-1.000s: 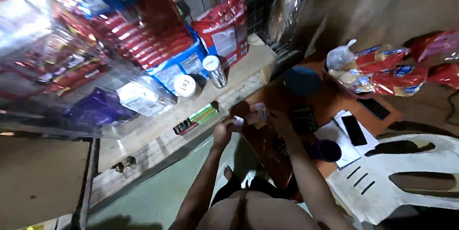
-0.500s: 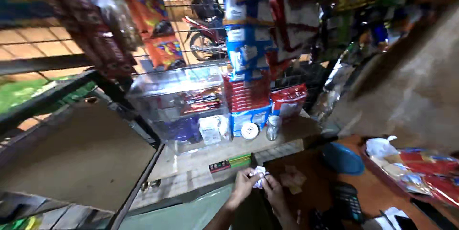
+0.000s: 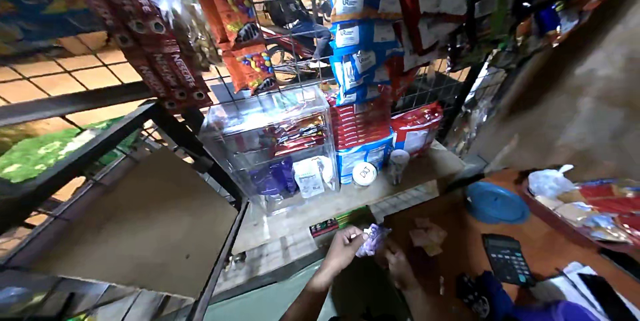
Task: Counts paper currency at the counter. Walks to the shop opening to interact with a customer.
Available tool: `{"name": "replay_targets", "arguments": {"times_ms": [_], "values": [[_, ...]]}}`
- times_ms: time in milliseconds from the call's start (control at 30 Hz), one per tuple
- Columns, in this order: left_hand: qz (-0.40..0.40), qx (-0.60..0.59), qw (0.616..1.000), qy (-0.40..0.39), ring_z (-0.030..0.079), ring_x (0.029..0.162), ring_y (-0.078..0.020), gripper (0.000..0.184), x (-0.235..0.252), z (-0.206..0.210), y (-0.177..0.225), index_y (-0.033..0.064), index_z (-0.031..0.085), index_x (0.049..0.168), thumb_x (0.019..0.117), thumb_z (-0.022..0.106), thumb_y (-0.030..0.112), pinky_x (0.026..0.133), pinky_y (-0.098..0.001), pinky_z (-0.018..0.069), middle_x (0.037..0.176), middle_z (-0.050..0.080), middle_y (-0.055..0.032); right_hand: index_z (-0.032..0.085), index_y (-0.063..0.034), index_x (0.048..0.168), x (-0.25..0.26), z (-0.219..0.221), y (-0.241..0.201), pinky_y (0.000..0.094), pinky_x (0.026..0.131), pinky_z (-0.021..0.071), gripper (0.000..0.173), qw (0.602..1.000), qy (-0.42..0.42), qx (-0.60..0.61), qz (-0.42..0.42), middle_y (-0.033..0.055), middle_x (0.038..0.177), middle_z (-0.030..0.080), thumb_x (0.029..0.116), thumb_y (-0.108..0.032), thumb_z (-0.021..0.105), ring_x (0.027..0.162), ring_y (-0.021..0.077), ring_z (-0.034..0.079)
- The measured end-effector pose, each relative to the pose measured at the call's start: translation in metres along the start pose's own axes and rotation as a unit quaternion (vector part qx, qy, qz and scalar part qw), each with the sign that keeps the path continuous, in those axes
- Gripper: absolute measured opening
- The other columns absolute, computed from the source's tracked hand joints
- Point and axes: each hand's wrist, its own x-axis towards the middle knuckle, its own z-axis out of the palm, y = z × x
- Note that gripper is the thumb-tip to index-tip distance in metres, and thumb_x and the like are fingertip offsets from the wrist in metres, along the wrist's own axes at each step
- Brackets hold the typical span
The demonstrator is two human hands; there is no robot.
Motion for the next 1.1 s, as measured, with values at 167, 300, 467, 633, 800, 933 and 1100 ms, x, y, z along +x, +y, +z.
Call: {"name": "replay_targets", "arguments": {"times_ms": [167,300,467,633,800,933,1100], "values": [[0.135,0.228,0.963,-0.051,0.064,0.088,-0.0249,0.031,0.005,-0.009,0.019,-0.0057,0.068,0.092,0.1002,0.062,0.024,0.083,-0.0400,0.0540,0.097,0.065,-0.0190,0.060,0.0000,0.111,-0.003,-0.007,-0.021,0.0190,0.060,0.0479,0.040,1.000,0.002,-0.028,-0.010,-0.0040,0.076,0.058,0.1103,-0.030,0.034,0.062,0.0002,0.052],[0.136,0.122,0.980,-0.075,0.062,0.081,-0.0109,0.023,0.007,-0.006,0.032,-0.0031,0.070,0.091,0.0972,0.066,0.019,0.078,-0.0288,0.0526,0.090,0.066,-0.0088,0.068,0.0062,0.108,0.003,-0.005,-0.051,0.0264,0.085,0.0573,0.023,0.984,-0.028,-0.143,-0.101,0.0060,0.095,0.070,0.0952,-0.013,0.068,0.087,0.0051,0.066],[0.075,-0.023,0.992,-0.096,0.059,0.076,-0.0012,0.015,0.020,-0.007,0.059,0.0018,0.066,0.091,0.1005,0.058,0.011,0.075,-0.0236,0.0517,0.082,0.063,0.0036,0.067,0.0031,0.109,-0.007,-0.010,-0.081,0.0218,0.082,0.0567,0.017,0.984,-0.027,-0.122,-0.127,-0.0015,0.093,0.069,0.0983,-0.008,0.061,0.084,-0.0001,0.065],[0.140,0.133,0.974,-0.122,0.061,0.076,-0.0100,0.018,0.035,-0.002,0.083,0.0011,0.067,0.104,0.1030,0.059,0.017,0.073,-0.0316,0.0535,0.092,0.067,-0.0059,0.065,0.0042,0.110,-0.019,-0.018,-0.075,0.0208,0.080,0.0569,0.014,0.973,0.064,-0.077,-0.207,-0.0008,0.092,0.069,0.0977,0.004,0.058,0.084,-0.0001,0.065],[0.246,0.226,0.936,-0.113,0.068,0.081,-0.0236,0.021,0.041,0.015,0.099,-0.0037,0.063,0.110,0.1037,0.057,0.015,0.078,-0.0438,0.0573,0.094,0.068,-0.0162,0.069,-0.0026,0.122,-0.044,-0.055,-0.064,0.0233,0.079,0.0568,0.027,0.963,0.119,-0.084,-0.228,0.0013,0.111,0.072,0.1004,-0.003,0.053,0.090,0.0028,0.065],[0.327,0.288,0.887,-0.153,0.069,0.089,-0.0297,0.019,0.040,0.022,0.099,-0.0060,0.067,0.105,0.1026,0.056,0.010,0.085,-0.0476,0.0566,0.099,0.069,-0.0200,0.072,-0.0103,0.108,-0.059,-0.095,-0.070,0.0143,0.058,0.0451,0.034,0.960,0.102,-0.081,-0.246,-0.0083,0.095,0.068,0.1012,-0.027,0.043,0.067,-0.0045,0.053],[0.335,0.297,0.848,-0.284,0.068,0.089,-0.0288,0.020,0.028,0.040,0.098,-0.0035,0.065,0.111,0.1053,0.053,0.012,0.082,-0.0464,0.0574,0.104,0.067,-0.0189,0.068,0.0014,0.127,-0.054,-0.091,-0.113,0.0342,0.084,0.0532,0.053,0.913,0.010,-0.324,-0.249,0.0118,0.112,0.067,0.0871,-0.033,0.076,0.096,0.0156,0.061]]}}
